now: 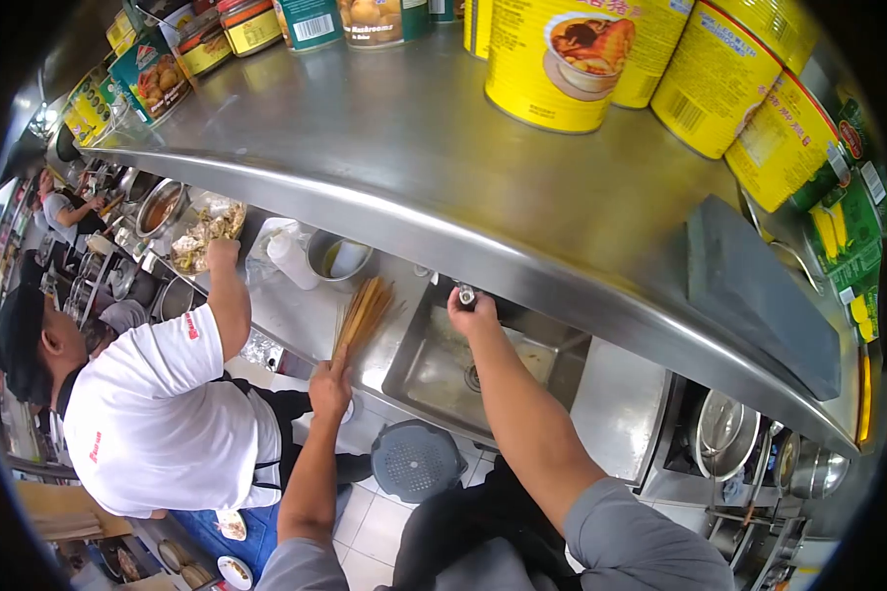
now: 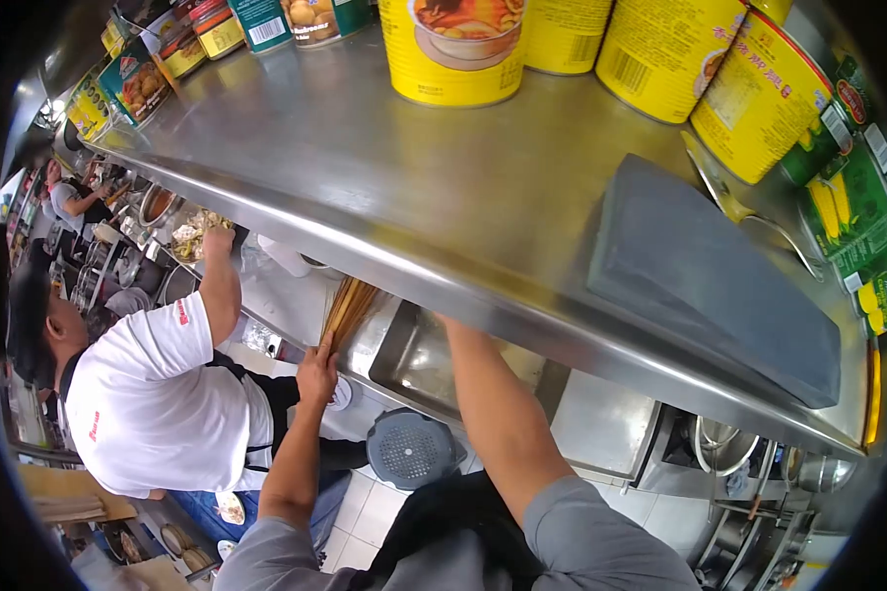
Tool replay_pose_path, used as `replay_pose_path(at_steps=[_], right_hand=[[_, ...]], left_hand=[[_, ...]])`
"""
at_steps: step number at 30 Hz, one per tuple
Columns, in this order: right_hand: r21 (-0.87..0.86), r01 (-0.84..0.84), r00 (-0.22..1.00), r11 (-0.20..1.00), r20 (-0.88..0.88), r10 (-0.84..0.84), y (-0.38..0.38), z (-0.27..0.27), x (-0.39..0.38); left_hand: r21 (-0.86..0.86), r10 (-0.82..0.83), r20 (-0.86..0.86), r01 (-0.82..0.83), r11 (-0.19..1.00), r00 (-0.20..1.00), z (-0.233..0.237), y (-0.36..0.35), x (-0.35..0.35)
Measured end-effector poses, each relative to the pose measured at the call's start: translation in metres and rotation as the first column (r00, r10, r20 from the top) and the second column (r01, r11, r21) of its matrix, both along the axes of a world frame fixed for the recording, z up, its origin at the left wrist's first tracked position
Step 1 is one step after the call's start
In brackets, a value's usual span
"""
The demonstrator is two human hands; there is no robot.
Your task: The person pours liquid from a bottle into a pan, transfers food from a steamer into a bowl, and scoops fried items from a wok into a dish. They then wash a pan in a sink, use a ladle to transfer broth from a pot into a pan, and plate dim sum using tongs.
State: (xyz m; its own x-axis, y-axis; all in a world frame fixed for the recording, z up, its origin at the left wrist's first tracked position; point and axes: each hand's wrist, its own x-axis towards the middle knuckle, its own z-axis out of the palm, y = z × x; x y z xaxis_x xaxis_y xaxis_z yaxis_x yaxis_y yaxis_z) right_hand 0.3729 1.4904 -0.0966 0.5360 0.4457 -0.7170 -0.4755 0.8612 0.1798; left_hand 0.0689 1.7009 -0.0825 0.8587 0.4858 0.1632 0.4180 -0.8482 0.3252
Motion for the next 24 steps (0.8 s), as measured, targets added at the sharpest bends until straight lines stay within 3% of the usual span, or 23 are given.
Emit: replay_pose_path(at_steps=[2,3,5,7,9,11,12,13,15,16,18,19,20,21,24], right_hand=[[0.034,0.001,0.99,0.999,-0.144,0.004,0.007,-0.088,0.046],[0.129,0.086,0.991,0.988,-0.116,-0.071,0.005,-0.13,0.055],[0.289,0.076,0.994,0.954,-0.1,-0.049,-0.008,-0.123,0.032],[0.438,0.062,0.997,0.897,-0.077,-0.031,-0.026,-0.084,-0.01],[0.145,0.062,0.994,0.988,-0.102,-0.047,-0.038,0.019,-0.078],[0.397,-0.207,0.955,0.894,-0.116,0.273,-0.079,-0.046,-0.112],[0.239,-0.4,0.909,0.885,-0.017,0.416,-0.095,-0.043,-0.131],[0.06,-0.561,0.828,0.826,0.052,0.559,-0.109,-0.037,-0.149],[-0.224,-0.795,0.588,0.563,-0.056,0.807,-0.136,-0.041,-0.181],[-0.437,-0.808,0.459,0.395,-0.046,0.887,-0.155,-0.041,-0.195],[-0.777,-0.629,0.182,0.015,-0.128,0.975,-0.195,-0.036,-0.211],[-0.923,-0.311,0.06,-0.228,-0.259,0.964,-0.21,-0.034,-0.212],[-0.906,0.069,-0.007,-0.418,-0.419,0.908,-0.224,-0.032,-0.212],[-0.732,0.443,-0.007,-0.517,-0.58,0.815,-0.234,-0.029,-0.213],[-0.648,0.307,-0.015,-0.697,-0.735,0.678,-0.225,0.033,-0.193]], left_hand=[[0.037,-0.008,-0.006,0.008,0.999,1.0,-0.012,0.003,0.001],[0.03,0.025,-0.045,-0.023,0.999,0.999,-0.014,0.003,0.0],[0.012,0.087,-0.122,-0.087,0.996,0.989,-0.019,0.001,0.003],[0.141,0.077,0.077,-0.087,0.986,0.994,-0.012,-0.009,0.016],[0.168,0.021,0.203,-0.056,0.984,0.979,0.005,-0.025,0.04],[0.029,-0.127,0.352,0.124,0.992,0.927,0.027,-0.047,0.077],[-0.119,-0.196,0.387,0.26,0.958,0.901,0.038,-0.057,0.096],[-0.068,-0.235,0.389,0.282,0.957,0.891,0.033,-0.069,0.113],[-0.437,-0.21,0.489,0.446,0.781,0.847,0.013,-0.089,0.152],[-0.608,-0.156,0.465,0.442,0.66,0.872,0.001,-0.097,0.17],[-0.857,-0.077,0.388,0.391,0.335,0.918,-0.011,-0.112,0.205],[-0.92,-0.034,0.339,0.338,0.198,0.94,-0.001,-0.121,0.217],[-0.958,-0.001,0.28,0.28,0.054,0.96,0.009,-0.13,0.226],[-0.972,0.021,0.214,0.215,-0.092,0.977,0.016,-0.137,0.232],[-0.973,-0.218,0.231,0.23,-0.027,0.948,-0.002,-0.149,0.251]])
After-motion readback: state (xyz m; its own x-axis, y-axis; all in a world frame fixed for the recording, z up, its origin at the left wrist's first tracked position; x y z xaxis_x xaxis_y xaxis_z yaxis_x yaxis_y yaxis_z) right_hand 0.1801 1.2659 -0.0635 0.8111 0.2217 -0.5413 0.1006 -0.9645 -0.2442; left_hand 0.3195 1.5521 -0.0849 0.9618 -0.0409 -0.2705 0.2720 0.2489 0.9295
